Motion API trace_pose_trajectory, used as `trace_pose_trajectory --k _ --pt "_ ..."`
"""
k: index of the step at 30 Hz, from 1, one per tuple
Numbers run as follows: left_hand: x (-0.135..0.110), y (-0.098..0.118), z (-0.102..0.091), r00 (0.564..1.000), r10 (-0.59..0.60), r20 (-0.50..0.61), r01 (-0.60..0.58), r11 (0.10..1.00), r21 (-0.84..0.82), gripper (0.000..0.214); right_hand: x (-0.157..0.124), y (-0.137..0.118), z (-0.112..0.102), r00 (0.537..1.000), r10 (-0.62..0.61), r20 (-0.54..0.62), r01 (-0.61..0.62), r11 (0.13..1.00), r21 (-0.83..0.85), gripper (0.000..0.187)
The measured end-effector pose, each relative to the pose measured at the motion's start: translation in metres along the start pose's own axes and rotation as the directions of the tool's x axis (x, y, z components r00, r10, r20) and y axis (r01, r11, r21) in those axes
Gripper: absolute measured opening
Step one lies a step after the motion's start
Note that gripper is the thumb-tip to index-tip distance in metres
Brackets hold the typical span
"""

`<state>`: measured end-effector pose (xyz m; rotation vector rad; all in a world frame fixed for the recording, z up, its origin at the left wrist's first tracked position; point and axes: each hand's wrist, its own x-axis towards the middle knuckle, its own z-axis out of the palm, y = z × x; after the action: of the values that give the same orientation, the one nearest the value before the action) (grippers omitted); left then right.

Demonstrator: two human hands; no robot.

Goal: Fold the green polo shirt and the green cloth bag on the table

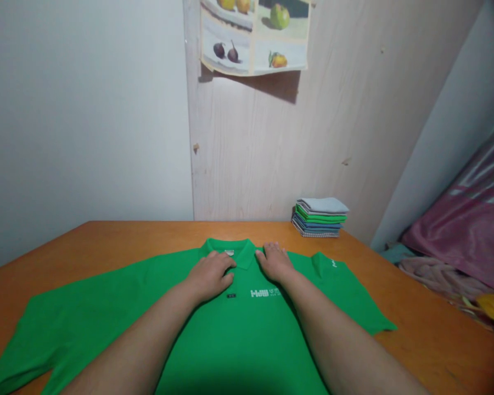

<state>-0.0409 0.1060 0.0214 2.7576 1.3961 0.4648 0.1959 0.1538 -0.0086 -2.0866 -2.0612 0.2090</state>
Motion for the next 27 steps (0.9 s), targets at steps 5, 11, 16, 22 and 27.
trace_pose_trajectory --k 5,11,16,22,27 --pt "0.0 0.0 0.003 1.0 0.011 -0.014 -0.011 1.0 0.007 0.024 0.002 0.01 0.002 0.999 0.053 -0.013 -0.053 0.998 -0.025 0.068" --pt "0.0 0.0 -0.001 1.0 0.013 -0.004 -0.013 1.0 0.028 0.023 0.006 0.03 -0.011 0.985 0.157 -0.077 -0.159 0.987 -0.028 0.062" --pt "0.004 0.018 0.001 0.995 0.083 -0.064 -0.086 0.996 -0.039 0.028 0.005 0.017 -0.011 0.993 0.075 -0.092 -0.077 0.997 -0.025 0.064" --pt "0.003 0.04 0.024 0.984 0.152 0.089 -0.137 0.979 -0.15 0.055 0.003 0.006 0.0 0.998 -0.043 -0.048 0.042 0.999 -0.029 0.063" --pt "0.003 0.038 0.027 0.978 0.122 0.168 -0.099 0.986 -0.136 0.064 0.004 0.018 -0.003 0.998 -0.013 -0.055 0.012 1.0 -0.025 0.059"
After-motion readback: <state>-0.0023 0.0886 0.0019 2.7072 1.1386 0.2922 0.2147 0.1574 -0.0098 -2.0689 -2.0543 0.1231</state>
